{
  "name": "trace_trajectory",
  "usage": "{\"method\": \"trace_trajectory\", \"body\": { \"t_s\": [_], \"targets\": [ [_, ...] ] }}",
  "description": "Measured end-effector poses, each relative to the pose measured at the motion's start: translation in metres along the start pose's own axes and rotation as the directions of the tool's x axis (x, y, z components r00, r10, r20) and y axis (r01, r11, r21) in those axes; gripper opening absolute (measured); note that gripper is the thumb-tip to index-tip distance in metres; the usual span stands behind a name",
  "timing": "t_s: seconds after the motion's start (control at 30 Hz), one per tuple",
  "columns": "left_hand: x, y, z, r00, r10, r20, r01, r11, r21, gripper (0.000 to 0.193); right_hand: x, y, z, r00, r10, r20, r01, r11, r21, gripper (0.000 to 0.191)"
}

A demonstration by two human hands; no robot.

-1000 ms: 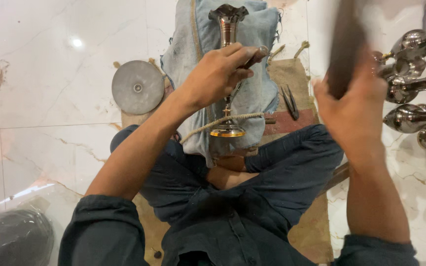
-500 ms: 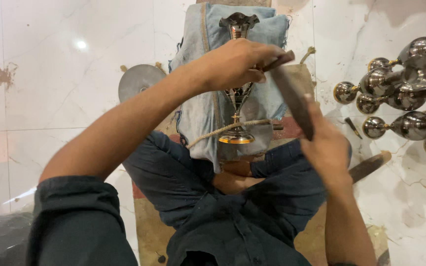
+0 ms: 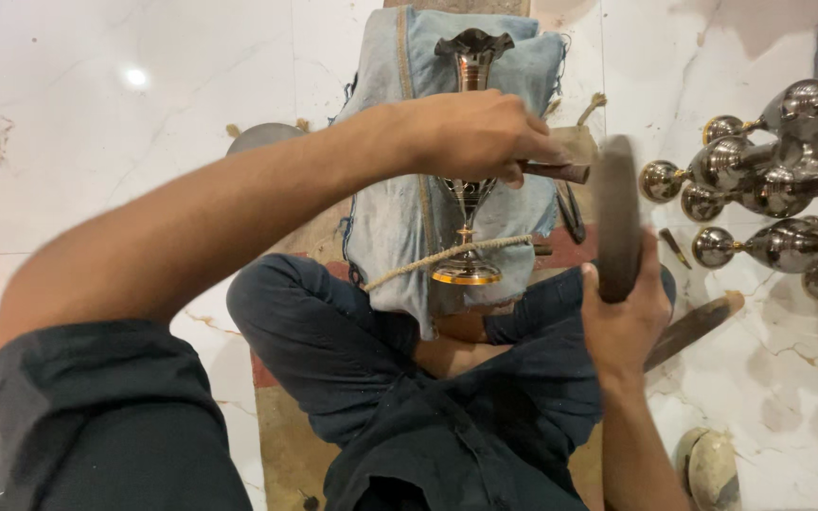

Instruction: The person sits cross-legged on the floor with a brass vase held against a cloth-covered form on their lap. They hold a small punch against the vase surface and strike it with a wooden mallet, working around the vase to engrave decorative patterns, occasionally repositioning the vase and punch.

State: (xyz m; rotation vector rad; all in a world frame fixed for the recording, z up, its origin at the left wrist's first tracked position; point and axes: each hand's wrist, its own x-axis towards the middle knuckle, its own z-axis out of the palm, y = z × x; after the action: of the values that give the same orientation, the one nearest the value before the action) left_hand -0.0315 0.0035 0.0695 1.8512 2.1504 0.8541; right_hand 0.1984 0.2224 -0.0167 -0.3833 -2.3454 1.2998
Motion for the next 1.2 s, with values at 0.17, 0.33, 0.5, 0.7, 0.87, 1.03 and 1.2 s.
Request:
{"method": "trace_trajectory", "body": {
  "t_s": [0.17, 0.33, 0.5, 0.7, 0.87, 1.03, 1.2],
  "targets": [
    [0.005, 0.007, -0.012, 0.943, -0.117, 0.313, 0.105, 0.993, 0.056, 0.041, -0.033, 0.036, 0.028, 0.989, -0.067, -0.136, 0.059, 0.996, -0.062, 0.037],
    [-0.004, 0.004, -0.014, 0.938, -0.103, 0.331, 0.098, 0.995, 0.031, 0.048, -0.042, 0.028, 0.031, 0.977, -0.153, -0.149, 0.107, 0.953, -0.282, 0.030],
    [-0.009, -0.008, -0.014, 0.981, -0.193, -0.003, 0.192, 0.980, -0.056, 0.059, -0.021, -0.005, 0.019, 0.988, 0.100, 0.116, -0.063, 0.955, -0.289, 0.084],
    [-0.012, -0.013, -0.018, 0.986, -0.159, 0.038, 0.163, 0.981, -0.110, 0.060, 0.000, -0.024, 0.018, 0.947, 0.044, 0.320, 0.124, 0.865, -0.486, 0.091],
    [-0.013, -0.013, -0.022, 0.986, -0.152, 0.075, 0.161, 0.975, -0.152, 0.056, 0.013, -0.020, 0.006, 0.999, -0.012, -0.042, 0.018, 0.990, 0.141, 0.081],
    [-0.027, -0.017, -0.020, 0.996, -0.067, -0.051, 0.061, 0.991, -0.118, 0.054, 0.038, -0.032, -0.013, 0.989, -0.117, 0.091, 0.105, 0.986, 0.126, 0.074],
    [-0.052, -0.021, 0.004, 0.913, 0.005, -0.407, -0.026, 0.999, -0.046, 0.056, 0.091, -0.094, -0.030, 0.818, -0.389, 0.423, 0.567, 0.665, -0.485, 0.077]
  ]
}}
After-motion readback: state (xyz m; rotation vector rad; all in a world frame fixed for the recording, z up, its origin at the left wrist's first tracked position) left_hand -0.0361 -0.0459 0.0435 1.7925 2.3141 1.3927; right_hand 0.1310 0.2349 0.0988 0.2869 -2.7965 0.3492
